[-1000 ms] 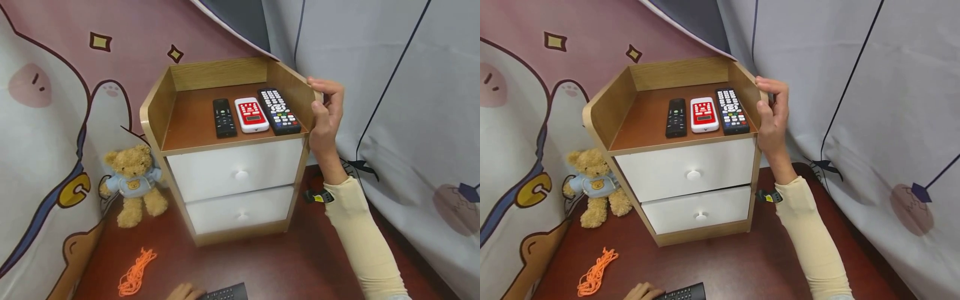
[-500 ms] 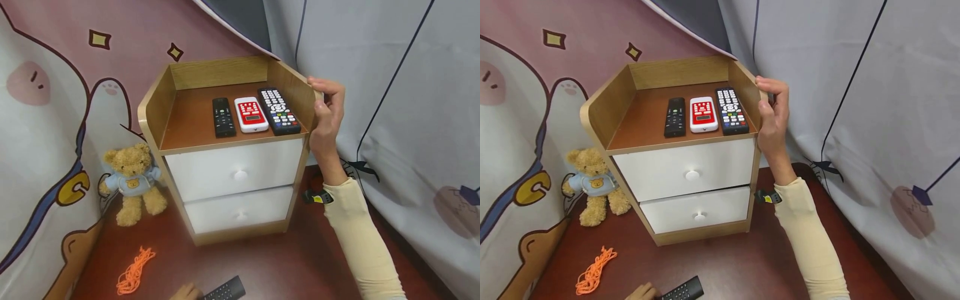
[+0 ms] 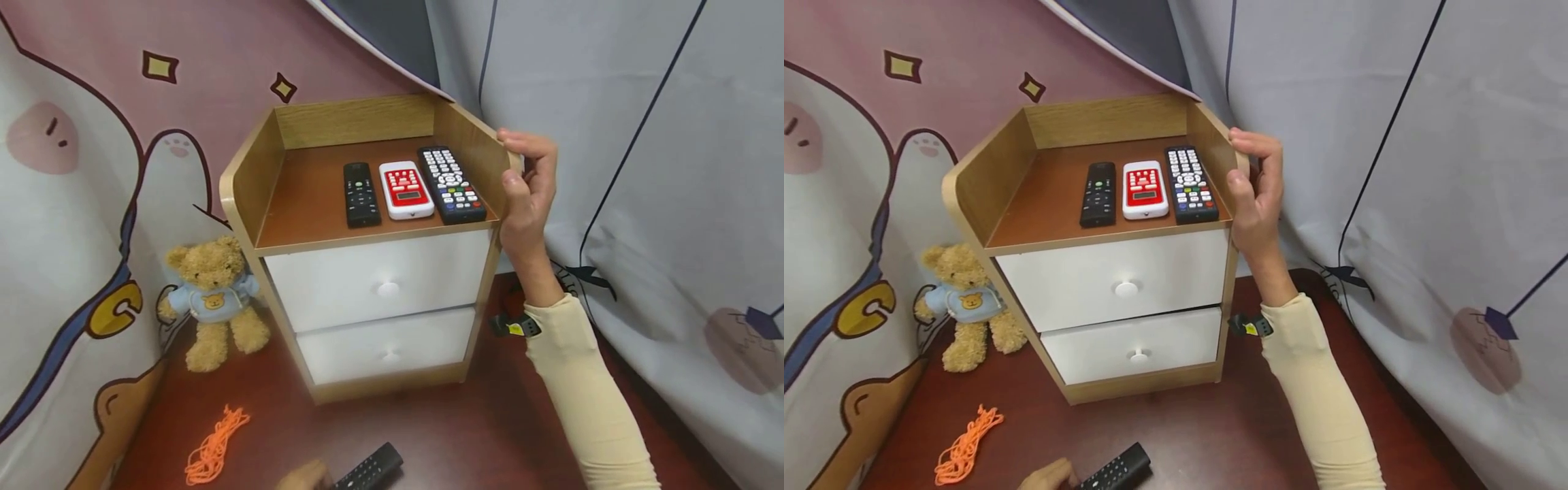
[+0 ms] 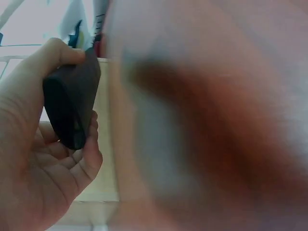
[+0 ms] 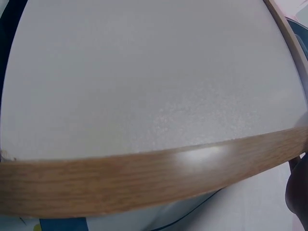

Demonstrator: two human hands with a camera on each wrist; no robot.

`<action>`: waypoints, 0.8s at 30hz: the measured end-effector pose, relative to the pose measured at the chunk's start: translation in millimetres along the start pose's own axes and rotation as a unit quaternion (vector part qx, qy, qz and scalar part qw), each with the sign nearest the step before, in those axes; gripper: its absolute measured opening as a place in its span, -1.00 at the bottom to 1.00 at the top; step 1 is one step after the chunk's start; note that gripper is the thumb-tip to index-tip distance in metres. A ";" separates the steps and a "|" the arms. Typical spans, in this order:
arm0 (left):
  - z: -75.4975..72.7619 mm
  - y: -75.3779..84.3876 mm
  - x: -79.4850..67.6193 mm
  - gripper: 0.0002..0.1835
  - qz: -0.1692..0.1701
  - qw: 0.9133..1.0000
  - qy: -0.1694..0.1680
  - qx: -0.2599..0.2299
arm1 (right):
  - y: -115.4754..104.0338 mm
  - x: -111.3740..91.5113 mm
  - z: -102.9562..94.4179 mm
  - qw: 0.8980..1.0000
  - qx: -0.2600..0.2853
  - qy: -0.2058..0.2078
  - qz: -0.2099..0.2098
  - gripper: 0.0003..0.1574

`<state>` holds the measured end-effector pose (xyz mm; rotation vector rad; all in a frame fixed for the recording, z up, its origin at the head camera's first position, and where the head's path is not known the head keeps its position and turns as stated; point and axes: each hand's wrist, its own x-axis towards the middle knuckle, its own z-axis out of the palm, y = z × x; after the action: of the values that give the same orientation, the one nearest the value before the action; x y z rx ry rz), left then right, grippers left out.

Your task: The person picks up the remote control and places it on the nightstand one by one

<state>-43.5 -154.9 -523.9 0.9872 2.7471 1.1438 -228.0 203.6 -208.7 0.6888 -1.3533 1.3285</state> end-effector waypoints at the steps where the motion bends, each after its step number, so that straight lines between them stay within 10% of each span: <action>1: -5.3 3.2 3.1 -0.75 -0.005 1.000 -0.012 -0.011 | 0.1 -0.4 0.3 1.000 0.001 -0.001 0.000 -0.46; 4: -22.6 13.6 10.9 -0.72 -0.019 0.999 -0.039 -0.028 | 0.6 -1.1 0.8 1.000 0.003 0.000 0.001 -0.46; 24: -116.0 102.1 64.1 -0.50 0.155 0.987 0.042 0.001 | 0.5 -1.2 0.7 1.000 0.010 -0.003 -0.001 -0.48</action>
<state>-66.1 -138.7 -359.0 1.4398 2.7246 1.2428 -228.3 202.8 -209.9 0.7079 -1.3449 1.3418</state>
